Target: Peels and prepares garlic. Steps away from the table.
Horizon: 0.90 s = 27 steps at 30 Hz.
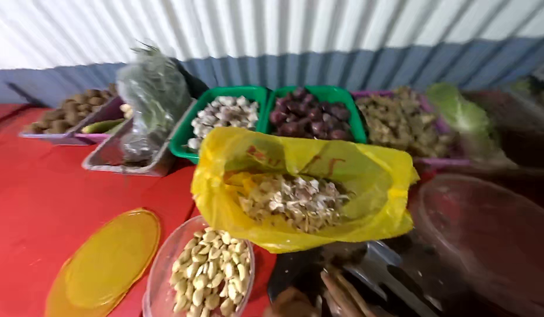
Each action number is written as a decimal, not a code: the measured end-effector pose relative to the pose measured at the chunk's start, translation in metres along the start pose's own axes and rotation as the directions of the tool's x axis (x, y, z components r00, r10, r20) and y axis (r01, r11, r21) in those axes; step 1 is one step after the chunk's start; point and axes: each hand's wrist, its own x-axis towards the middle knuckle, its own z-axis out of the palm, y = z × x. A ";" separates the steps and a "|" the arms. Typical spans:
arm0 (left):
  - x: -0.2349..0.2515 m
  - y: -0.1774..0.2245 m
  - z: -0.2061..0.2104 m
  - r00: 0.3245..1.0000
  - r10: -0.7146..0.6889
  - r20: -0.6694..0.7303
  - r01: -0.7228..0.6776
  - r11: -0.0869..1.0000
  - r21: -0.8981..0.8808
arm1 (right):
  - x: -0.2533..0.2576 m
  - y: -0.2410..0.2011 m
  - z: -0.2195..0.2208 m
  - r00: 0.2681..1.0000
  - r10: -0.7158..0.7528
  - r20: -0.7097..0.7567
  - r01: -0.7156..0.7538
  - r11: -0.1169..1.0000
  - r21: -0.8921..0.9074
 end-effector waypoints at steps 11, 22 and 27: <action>0.073 0.060 -0.059 0.817 0.174 -0.549 -0.113 0.983 0.144 | 0.024 -0.012 -0.040 0.995 -0.052 -0.088 0.057 0.997 0.047; 0.148 0.076 -0.096 0.865 -0.500 -0.047 0.458 0.746 0.483 | 0.204 -0.047 -0.120 0.691 0.451 0.565 -0.389 0.891 -0.235; 0.153 0.083 -0.110 0.873 -0.486 0.039 0.380 0.730 0.568 | 0.215 -0.044 -0.109 0.727 0.438 0.529 -0.339 0.899 -0.279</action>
